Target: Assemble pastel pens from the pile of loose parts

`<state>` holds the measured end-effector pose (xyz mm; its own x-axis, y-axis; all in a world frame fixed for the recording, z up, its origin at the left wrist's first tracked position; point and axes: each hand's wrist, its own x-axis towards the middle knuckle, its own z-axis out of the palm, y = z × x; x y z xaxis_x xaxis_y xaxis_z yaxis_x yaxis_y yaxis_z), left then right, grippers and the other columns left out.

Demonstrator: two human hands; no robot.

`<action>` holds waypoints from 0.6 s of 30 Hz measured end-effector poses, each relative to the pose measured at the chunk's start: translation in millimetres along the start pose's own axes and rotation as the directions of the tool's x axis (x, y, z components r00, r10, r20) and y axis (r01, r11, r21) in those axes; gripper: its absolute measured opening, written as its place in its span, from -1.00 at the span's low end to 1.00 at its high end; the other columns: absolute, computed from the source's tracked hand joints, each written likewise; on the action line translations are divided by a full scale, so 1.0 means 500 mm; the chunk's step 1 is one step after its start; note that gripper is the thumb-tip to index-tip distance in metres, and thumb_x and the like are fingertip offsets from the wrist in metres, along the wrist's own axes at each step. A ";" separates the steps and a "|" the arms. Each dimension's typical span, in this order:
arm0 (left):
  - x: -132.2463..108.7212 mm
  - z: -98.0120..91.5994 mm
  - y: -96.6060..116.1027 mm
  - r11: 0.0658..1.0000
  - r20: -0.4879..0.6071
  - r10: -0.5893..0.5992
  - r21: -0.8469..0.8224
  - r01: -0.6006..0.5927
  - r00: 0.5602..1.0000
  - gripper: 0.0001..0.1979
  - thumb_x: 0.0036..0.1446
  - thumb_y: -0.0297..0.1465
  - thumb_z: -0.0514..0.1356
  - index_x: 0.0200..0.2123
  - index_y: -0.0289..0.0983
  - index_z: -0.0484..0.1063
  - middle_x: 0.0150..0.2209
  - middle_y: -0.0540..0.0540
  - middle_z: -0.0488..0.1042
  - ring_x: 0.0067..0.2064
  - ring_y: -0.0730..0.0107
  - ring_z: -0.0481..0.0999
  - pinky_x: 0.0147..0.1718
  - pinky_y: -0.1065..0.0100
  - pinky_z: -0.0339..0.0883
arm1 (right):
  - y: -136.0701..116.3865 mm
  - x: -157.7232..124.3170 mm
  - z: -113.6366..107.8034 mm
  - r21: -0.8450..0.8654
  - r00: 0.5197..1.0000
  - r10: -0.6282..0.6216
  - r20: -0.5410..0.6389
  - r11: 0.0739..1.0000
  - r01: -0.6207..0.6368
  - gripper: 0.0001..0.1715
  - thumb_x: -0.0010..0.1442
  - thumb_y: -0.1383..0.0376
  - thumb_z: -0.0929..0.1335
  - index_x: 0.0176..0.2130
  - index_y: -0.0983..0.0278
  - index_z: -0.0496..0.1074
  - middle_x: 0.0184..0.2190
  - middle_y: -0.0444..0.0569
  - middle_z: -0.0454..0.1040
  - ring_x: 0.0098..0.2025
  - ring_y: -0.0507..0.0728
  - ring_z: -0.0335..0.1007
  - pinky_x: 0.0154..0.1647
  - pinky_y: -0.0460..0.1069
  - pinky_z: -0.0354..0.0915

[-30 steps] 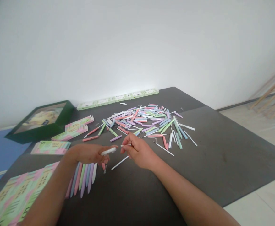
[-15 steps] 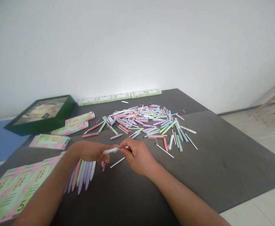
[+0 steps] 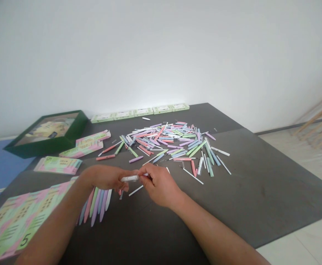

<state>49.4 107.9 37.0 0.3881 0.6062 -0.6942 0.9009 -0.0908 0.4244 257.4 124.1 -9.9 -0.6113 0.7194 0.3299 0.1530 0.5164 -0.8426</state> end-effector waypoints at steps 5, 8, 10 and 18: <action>-0.001 -0.002 -0.008 0.999 0.030 0.029 -0.046 -0.027 0.999 -0.46 0.12 -0.35 0.08 0.18 -0.22 0.08 -0.30 -0.06 0.57 -0.34 0.31 0.53 -0.44 0.45 0.27 | 0.005 0.000 -0.004 0.107 0.994 0.099 -0.037 0.990 -0.094 -0.95 0.15 0.35 0.29 -0.32 0.24 0.36 -0.59 -0.20 0.33 -0.58 -0.02 0.18 -0.55 -0.12 0.05; 0.001 0.000 -0.011 0.999 0.020 0.025 -0.038 -0.024 0.999 -0.43 0.13 -0.31 0.07 0.21 -0.23 0.04 -0.30 -0.07 0.57 -0.37 0.31 0.52 -0.45 0.45 0.28 | 0.006 0.002 -0.004 0.310 0.993 0.118 0.025 0.943 -0.120 -0.85 0.19 0.33 0.26 -0.19 0.24 0.34 -0.50 -0.16 0.40 -0.55 -0.03 0.23 -0.53 -0.12 0.13; 0.001 0.001 -0.009 1.000 0.002 0.017 -0.018 -0.017 1.000 -0.47 0.15 -0.27 0.06 0.19 -0.22 0.09 -0.32 -0.06 0.57 -0.41 0.33 0.51 -0.47 0.46 0.27 | 0.006 0.004 0.002 0.430 0.990 0.111 0.088 0.892 -0.138 -0.74 0.21 0.32 0.24 -0.08 0.24 0.33 -0.46 -0.14 0.42 -0.55 -0.04 0.24 -0.51 -0.11 0.18; -0.001 0.005 0.008 1.000 -0.030 -0.026 0.000 0.026 0.999 -0.76 0.11 -0.29 0.08 -0.24 -0.26 0.45 -0.39 -0.07 0.57 -0.42 0.34 0.49 -0.52 0.47 0.24 | 0.006 0.000 0.044 0.787 0.929 0.256 0.268 0.497 -0.364 -0.75 0.11 0.29 0.29 -0.23 0.32 0.47 -0.65 -0.20 0.28 -0.67 -0.06 0.20 -0.65 -0.14 0.08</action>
<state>53.1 105.2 37.7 0.3582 0.6320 -0.6872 0.9109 -0.0751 0.4058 240.7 115.3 -21.8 -0.7369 0.6755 -0.0233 -0.3126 -0.3711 -0.8744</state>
